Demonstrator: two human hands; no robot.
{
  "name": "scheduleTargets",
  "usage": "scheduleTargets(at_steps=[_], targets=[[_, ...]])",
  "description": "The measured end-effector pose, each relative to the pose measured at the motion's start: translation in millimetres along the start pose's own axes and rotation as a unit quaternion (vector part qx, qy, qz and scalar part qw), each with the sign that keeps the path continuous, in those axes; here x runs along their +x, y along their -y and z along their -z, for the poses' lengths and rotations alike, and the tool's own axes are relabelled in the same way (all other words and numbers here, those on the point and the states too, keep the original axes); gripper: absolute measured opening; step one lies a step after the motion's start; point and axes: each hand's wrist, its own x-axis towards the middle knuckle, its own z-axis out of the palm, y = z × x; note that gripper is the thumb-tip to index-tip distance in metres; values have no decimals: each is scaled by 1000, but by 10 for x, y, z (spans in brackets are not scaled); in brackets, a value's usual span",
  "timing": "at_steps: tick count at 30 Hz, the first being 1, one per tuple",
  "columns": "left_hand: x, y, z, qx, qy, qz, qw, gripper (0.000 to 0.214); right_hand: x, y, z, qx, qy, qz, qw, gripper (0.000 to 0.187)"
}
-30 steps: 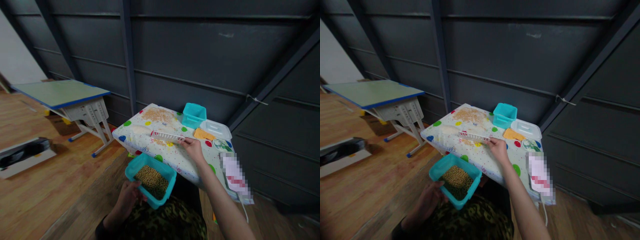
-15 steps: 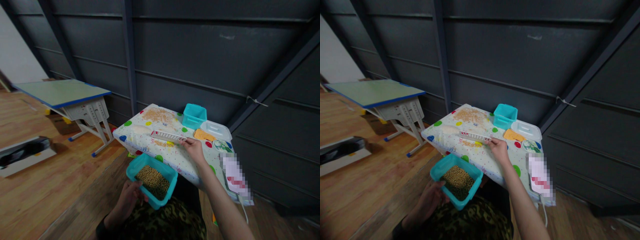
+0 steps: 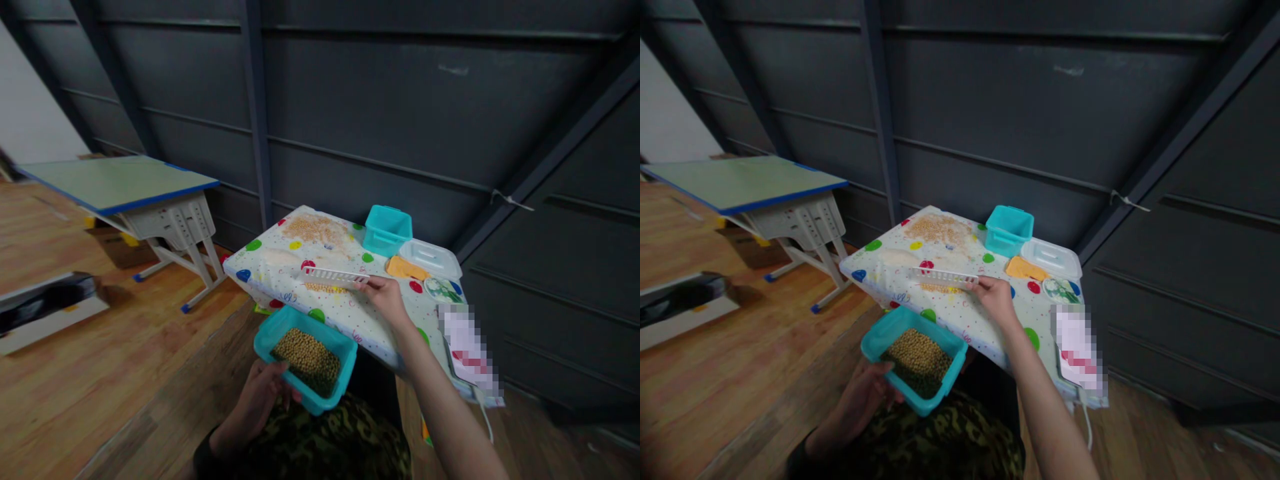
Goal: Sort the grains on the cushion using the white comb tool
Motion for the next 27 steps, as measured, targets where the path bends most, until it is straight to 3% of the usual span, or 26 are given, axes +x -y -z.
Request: scheduleTargets(at_steps=[6,12,19,23,27], targets=[[-6,-18,-35,10,-7,5,1000,46,-46,80,160,3,-78,13,997,41],[12,-23,-55,9,-26,11,1000,46,-404,3,347,-51,-142,-11,989,46],[21,3,-43,12,-16,9,1000,45,-666,-2,267,-103,-146,-18,984,50],[20,10,-9,35,29,8,999,46,-745,66,255,-119,-179,-8,977,55],[20,28,9,23,22,6,999,42,-939,140,303,-184,-209,-3,960,58]])
